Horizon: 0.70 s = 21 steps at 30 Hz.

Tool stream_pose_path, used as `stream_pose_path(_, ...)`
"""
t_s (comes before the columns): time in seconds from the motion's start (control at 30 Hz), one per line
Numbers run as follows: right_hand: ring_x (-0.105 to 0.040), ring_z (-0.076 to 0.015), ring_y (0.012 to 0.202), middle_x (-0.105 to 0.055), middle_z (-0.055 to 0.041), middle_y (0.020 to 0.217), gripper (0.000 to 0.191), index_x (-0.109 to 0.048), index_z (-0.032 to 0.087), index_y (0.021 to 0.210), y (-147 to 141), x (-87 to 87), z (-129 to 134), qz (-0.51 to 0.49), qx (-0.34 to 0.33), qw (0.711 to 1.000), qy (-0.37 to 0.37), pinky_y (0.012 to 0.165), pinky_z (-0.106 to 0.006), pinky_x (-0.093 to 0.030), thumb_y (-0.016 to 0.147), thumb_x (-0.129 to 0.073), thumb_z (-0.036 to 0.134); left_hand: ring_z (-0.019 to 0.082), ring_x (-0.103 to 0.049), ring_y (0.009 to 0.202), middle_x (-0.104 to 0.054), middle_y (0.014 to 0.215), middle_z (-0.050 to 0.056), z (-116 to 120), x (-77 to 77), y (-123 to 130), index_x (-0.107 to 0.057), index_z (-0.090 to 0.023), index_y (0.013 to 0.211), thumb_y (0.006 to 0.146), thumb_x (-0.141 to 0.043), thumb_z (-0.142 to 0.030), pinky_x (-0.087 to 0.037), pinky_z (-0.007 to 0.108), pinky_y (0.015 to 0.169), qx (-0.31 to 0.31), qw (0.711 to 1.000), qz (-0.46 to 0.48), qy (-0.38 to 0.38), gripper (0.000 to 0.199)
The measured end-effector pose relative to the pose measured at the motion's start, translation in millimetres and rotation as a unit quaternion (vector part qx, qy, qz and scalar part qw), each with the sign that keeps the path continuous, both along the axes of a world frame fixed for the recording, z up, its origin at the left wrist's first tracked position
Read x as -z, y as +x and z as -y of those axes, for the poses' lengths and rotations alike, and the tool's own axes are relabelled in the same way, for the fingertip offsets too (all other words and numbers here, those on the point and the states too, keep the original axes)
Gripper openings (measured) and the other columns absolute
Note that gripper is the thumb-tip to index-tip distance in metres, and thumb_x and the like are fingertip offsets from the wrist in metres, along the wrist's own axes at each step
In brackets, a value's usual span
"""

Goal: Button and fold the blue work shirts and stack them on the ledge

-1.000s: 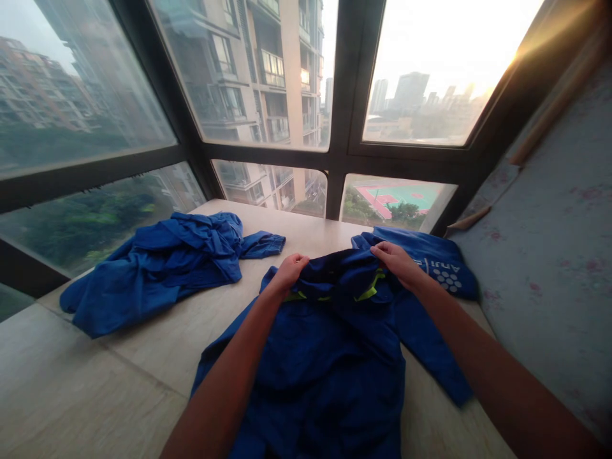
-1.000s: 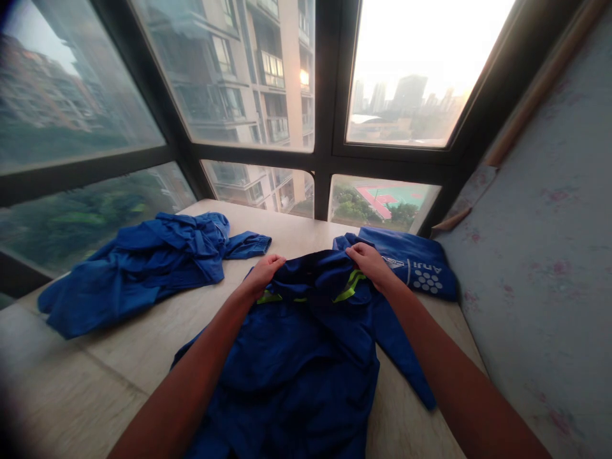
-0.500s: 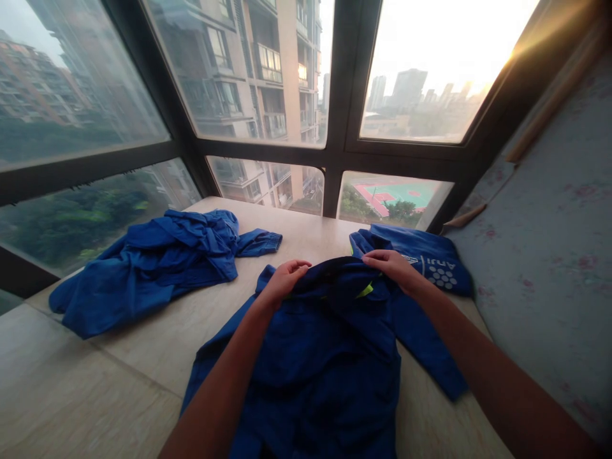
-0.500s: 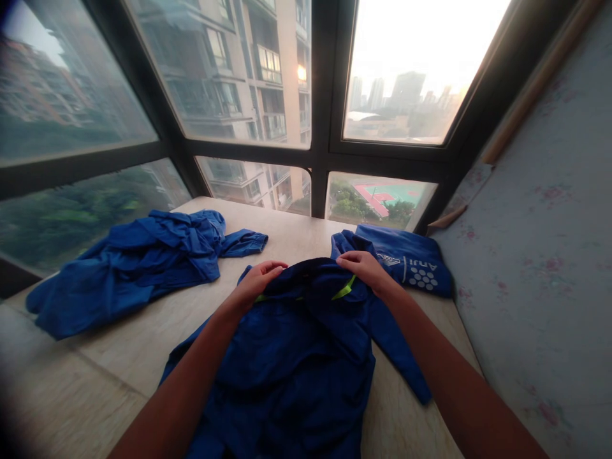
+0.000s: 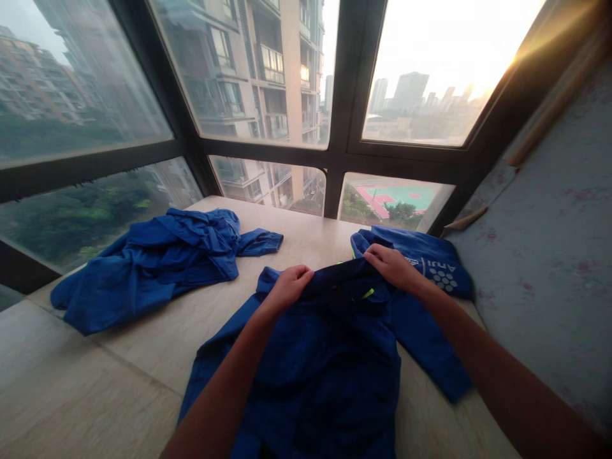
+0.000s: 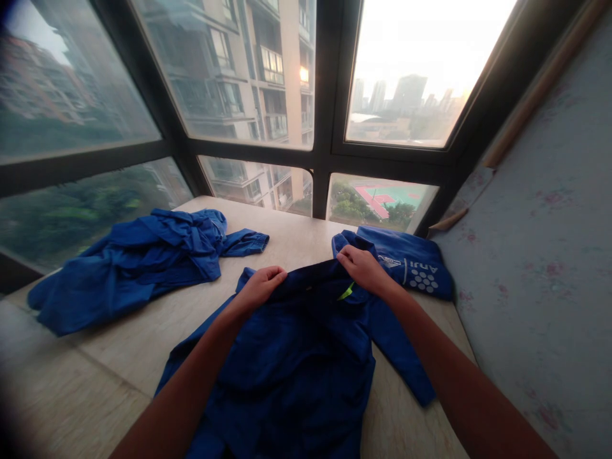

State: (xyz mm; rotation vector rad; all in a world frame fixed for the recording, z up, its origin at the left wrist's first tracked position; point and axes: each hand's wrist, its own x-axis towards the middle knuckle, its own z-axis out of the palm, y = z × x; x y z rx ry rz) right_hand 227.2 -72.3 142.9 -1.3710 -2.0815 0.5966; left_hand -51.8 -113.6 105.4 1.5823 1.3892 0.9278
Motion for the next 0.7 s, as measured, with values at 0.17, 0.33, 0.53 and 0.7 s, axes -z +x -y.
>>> stream_pose_path(0.17, -0.057, -0.0173, 0.070, -0.065, -0.0017, 0.074, 0.026, -0.068, 0.021, 0.079, 2.8, 4.1, -11.6, -0.142, 0.004, 0.976, -0.162, 0.063, -0.027, -0.043, 0.078, -0.065, 0.046, 0.014, -0.054, 0.060, -0.063, 0.067, 0.000, 2.2, 1.1, 1.8, -0.069, -0.018, 0.097, 0.081, -0.061, -0.043, -0.037, 0.023, 0.055, -0.002, 0.998, 0.058, -0.017, 0.032)
stream_pose_path(0.33, -0.060, -0.0171, 0.068, -0.070, -0.0049, 0.086, 0.038, -0.070, 0.020, 0.101, 6.6, 8.6, -17.1, -0.311, -0.023, 0.877, -0.367, 0.060, -0.028, -0.050, 0.071, -0.076, 0.041, 0.017, -0.062, 0.066, -0.071, 0.077, 0.004, -5.8, 12.0, -1.3, -0.070, -0.017, 0.105, 0.077, -0.067, -0.044, -0.044, 0.025, 0.060, -0.058, 0.989, 0.127, -0.041, 0.039)
stream_pose_path(0.53, -0.062, -0.0176, 0.067, -0.071, -0.0048, 0.085, 0.028, -0.072, 0.022, 0.097, 15.6, 27.0, -27.3, -0.393, 0.015, 0.854, -0.341, 0.059, -0.029, -0.052, 0.073, -0.074, 0.035, 0.018, -0.060, 0.074, -0.069, 0.074, 0.003, -10.2, 28.6, -14.2, -0.072, -0.016, 0.078, 0.076, -0.066, -0.048, -0.044, 0.025, 0.065, -0.098, 0.987, 0.121, -0.027, 0.032)
stream_pose_path(0.7, -0.066, -0.0208, 0.080, -0.072, -0.0036, 0.095, 0.041, -0.067, 0.025, 0.112, 18.6, 36.4, -33.3, -0.409, -0.003, 0.868, -0.280, 0.070, -0.033, -0.053, 0.071, -0.068, 0.031, 0.014, -0.060, 0.067, -0.069, 0.081, 0.003, -8.0, 40.4, -19.9, -0.068, -0.016, 0.107, 0.078, -0.063, -0.054, -0.045, 0.024, 0.059, -0.096, 0.977, 0.184, -0.047, 0.048)
